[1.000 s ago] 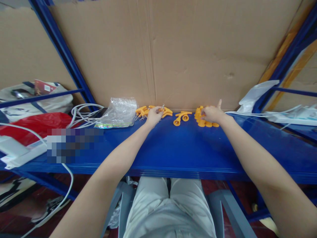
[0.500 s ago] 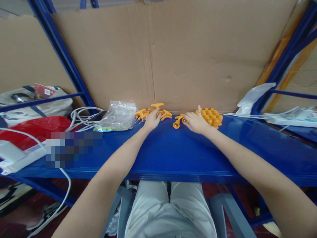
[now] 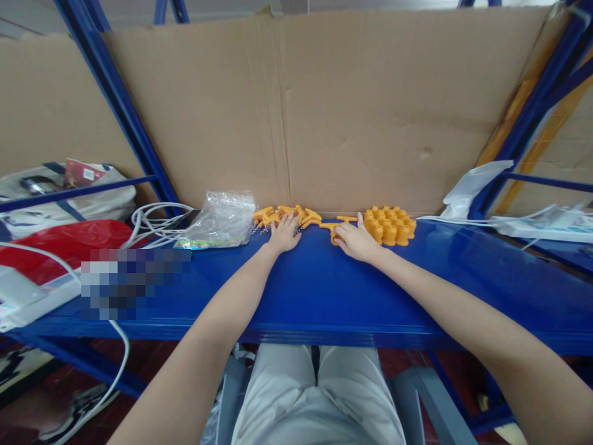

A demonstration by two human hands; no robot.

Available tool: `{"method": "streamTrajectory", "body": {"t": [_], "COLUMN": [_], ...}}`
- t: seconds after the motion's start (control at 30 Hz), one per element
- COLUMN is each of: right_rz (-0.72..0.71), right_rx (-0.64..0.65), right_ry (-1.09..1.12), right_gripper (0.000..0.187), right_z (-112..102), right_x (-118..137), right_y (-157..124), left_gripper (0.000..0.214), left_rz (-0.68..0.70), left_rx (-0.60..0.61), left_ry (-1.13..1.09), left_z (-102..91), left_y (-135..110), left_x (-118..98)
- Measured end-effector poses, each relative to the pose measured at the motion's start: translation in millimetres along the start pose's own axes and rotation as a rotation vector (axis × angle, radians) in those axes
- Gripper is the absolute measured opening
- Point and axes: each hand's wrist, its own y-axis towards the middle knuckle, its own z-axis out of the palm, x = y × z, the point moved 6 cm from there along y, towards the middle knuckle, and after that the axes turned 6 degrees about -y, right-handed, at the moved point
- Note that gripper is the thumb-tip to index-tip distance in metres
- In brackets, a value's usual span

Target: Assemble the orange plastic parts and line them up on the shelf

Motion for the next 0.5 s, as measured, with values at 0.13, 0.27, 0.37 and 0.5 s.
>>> {"method": "streamTrajectory", "body": {"t": [0.13, 0.27, 0.37, 0.5], "right_rz": [0.032, 0.033, 0.025, 0.033], "right_rx": [0.047, 0.048, 0.026, -0.036], "right_ry": [0.005, 0.009, -0.006, -0.032], "right_gripper": [0.027, 0.027, 0.029, 0.032], "right_z": [3, 5, 5, 0], "right_x": [-5, -7, -7, -9], "right_y": [-1, -1, -1, 0], "left_gripper": [0.063, 0.053, 0.05, 0.049], "left_rz": [0.071, 0.157, 0.207, 0.308], "left_rx": [-0.055, -0.143, -0.164, -0.153], "left_ry": [0.001, -0.021, -0.042, -0.064], "left_z": [-4.2, -11.7, -15.8, -18.1], "left_y": [-3, -6, -9, -13], "left_x": [-8, -20, -28, -40]}}
